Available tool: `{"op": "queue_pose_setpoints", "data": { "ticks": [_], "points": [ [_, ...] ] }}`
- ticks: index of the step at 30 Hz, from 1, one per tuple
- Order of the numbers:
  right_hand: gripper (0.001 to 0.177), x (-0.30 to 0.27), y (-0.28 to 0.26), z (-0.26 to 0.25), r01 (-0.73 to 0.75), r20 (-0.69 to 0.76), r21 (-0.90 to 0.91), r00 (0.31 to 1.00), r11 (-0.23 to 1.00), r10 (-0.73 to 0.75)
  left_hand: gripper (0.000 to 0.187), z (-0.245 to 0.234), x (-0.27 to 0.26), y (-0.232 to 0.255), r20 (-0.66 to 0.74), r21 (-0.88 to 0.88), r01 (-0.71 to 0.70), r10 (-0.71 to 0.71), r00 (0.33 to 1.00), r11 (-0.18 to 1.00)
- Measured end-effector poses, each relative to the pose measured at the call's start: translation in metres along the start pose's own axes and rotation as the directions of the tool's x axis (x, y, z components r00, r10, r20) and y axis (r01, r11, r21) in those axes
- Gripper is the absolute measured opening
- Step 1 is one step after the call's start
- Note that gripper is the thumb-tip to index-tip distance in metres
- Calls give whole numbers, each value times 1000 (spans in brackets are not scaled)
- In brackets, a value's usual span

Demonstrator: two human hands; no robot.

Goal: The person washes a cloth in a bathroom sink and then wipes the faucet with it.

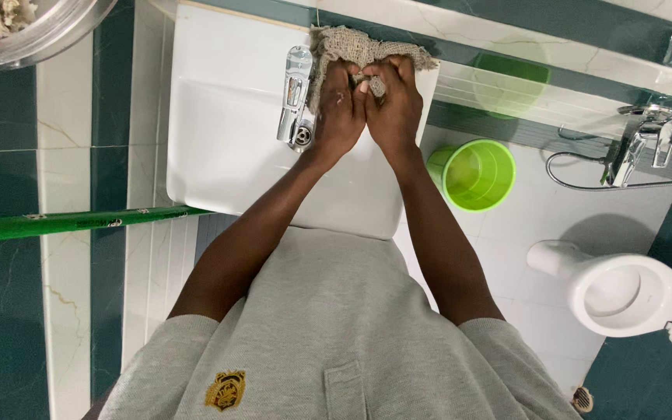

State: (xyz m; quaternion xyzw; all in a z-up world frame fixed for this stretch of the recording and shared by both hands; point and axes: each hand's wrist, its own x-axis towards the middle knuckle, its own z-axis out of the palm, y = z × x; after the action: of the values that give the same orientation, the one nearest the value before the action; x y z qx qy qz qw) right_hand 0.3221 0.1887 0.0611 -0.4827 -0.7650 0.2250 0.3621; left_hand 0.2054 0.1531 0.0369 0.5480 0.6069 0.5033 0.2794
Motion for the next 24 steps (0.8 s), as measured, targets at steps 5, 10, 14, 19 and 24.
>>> {"op": "queue_pose_setpoints", "data": {
  "ticks": [5, 10, 14, 19, 24],
  "points": [
    [23, -22, -9, -23, -4, -29, -79, 1000, 997, 2, 19, -3, -6, -1, 62, 105, -52, 45, 997, 993],
    [25, -55, -13, -50, -204, -16, -16, 979, 979, 204, 29, 5, -24, 4, 249, -4, -320, 311, 917, 948],
    [24, -53, -9, -41, -143, -90, -90, 987, 986, 135, 28, 8, -21, -3, 264, -40, -273, 274, 925, 961],
    [24, -20, -8, 10, 35, 8, 47, 999, 998, -36, 25, -7, -22, -10, 24, -128, 163, -161, 987, 978],
    [31, -13, -9, -2, 87, 36, 60, 995, 994, -89, 35, -2, -19, 4, 15, 2, 80, -80, 997, 997]
  ]
}}
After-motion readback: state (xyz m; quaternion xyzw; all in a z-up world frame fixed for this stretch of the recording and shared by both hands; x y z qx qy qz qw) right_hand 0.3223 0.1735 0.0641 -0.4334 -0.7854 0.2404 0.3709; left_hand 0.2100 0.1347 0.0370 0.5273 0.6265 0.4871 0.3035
